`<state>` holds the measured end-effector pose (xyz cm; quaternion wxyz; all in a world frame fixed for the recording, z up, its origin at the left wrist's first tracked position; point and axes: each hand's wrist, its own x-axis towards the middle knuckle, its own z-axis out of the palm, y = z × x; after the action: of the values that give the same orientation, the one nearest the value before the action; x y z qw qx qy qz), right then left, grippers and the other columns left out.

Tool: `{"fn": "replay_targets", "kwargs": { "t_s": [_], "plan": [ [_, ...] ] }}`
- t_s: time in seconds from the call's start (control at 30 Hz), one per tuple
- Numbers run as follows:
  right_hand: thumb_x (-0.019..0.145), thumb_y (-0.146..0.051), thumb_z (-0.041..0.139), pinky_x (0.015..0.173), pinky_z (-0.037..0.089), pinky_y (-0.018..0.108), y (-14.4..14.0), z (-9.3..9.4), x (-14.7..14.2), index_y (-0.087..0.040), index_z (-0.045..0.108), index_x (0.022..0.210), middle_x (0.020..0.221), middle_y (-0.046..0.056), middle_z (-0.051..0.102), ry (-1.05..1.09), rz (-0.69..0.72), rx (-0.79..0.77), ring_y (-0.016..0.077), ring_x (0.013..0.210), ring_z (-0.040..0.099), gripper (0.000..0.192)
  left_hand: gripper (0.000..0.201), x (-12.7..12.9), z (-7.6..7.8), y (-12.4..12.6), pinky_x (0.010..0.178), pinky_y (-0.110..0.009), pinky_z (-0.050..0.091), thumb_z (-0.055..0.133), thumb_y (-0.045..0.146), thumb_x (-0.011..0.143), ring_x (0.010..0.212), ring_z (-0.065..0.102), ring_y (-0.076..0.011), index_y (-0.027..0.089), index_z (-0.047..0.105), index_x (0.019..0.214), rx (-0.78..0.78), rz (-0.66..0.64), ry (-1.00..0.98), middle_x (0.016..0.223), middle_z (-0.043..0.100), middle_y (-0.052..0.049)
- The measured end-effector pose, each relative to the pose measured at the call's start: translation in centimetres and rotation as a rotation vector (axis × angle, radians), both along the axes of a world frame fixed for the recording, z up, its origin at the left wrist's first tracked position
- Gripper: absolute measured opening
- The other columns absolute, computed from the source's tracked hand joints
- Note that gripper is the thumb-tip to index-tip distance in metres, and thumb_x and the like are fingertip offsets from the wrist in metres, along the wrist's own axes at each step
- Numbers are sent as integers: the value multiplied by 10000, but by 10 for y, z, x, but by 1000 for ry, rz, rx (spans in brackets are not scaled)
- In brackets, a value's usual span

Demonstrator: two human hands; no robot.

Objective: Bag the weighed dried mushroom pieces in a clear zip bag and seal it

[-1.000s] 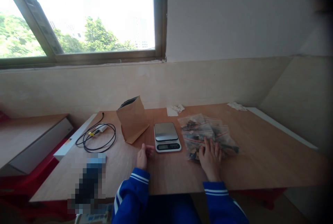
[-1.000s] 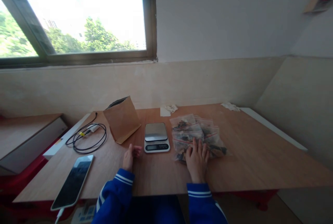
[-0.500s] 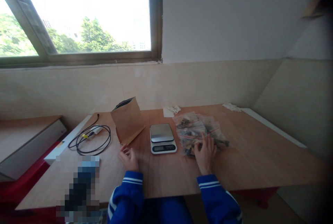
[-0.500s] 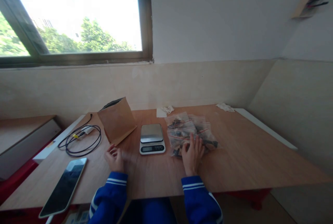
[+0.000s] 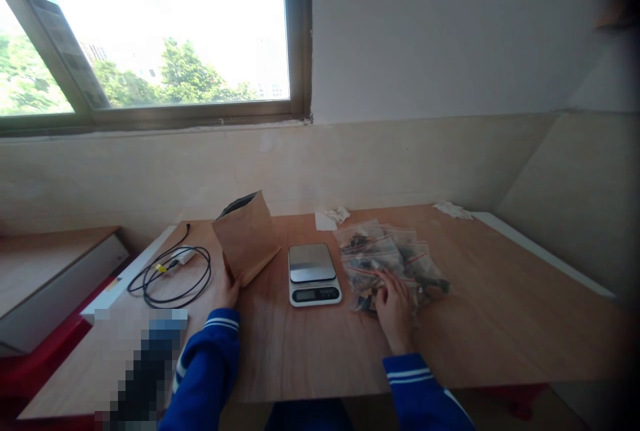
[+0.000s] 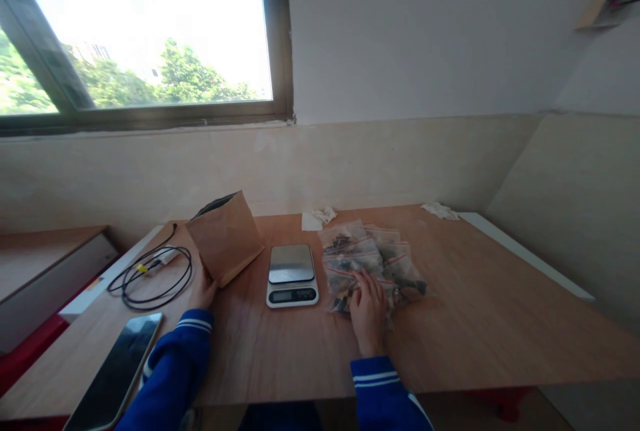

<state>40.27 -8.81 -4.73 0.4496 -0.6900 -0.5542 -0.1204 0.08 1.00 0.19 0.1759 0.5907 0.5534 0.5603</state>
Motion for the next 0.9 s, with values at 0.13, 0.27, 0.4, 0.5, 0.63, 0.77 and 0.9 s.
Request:
{"fn": "replay_targets", "kwargs": {
  "t_s": [0.13,0.27,0.4,0.5,0.63,0.77,0.9],
  "plan": [
    [841,-154,319,996,373,449,0,2,1,-161,599,1175,1241,124,593,-4,29,-3,238,1180,498,436,585,-1,1,5,1082,-488,323,642,393,668,1245,469,-309,157,500,1185,-92,-123,17,1172,599,-124],
    [868,-190,318,972,380,438,0,3,0,-169,600,1173,1230,119,600,1,7,-13,239,1143,515,416,565,-6,4,15,1099,-491,293,649,323,643,1281,429,-314,168,512,1168,-150,-130,-53,1179,594,-122],
    [891,-232,330,952,370,437,1,1,-1,-167,587,1183,1221,123,604,-2,-16,-15,249,1127,518,394,736,-10,-1,15,1085,-491,318,650,317,642,1286,412,-314,153,396,1313,-171,-138,-52,1294,506,-144],
    [895,-250,346,938,360,433,1,0,-2,-167,581,1180,1206,131,607,-12,-43,-10,258,1114,519,378,891,-7,-17,-7,1082,-523,310,645,364,652,1289,388,-355,73,257,1401,-155,98,66,1387,365,-214],
    [894,-249,362,909,365,404,-1,3,-2,-154,584,1139,1162,140,613,-42,-67,-17,259,1077,520,344,781,8,-40,-56,1072,-530,329,525,368,761,1272,390,-353,44,244,1413,-39,267,240,1419,273,-230],
    [895,-309,398,859,366,394,-5,11,-3,-150,595,991,1035,136,634,-37,-101,-36,270,986,527,271,594,20,-45,-90,1022,-552,377,493,334,790,1232,422,-344,70,396,1313,38,260,275,1323,381,-209],
    [896,-356,398,916,294,450,-14,22,-8,-172,594,897,1001,127,639,-37,-154,-16,282,1001,522,269,457,23,-33,-97,964,-542,420,514,338,770,1086,519,-319,93,523,1156,14,229,238,1136,520,-174]
  ]
}}
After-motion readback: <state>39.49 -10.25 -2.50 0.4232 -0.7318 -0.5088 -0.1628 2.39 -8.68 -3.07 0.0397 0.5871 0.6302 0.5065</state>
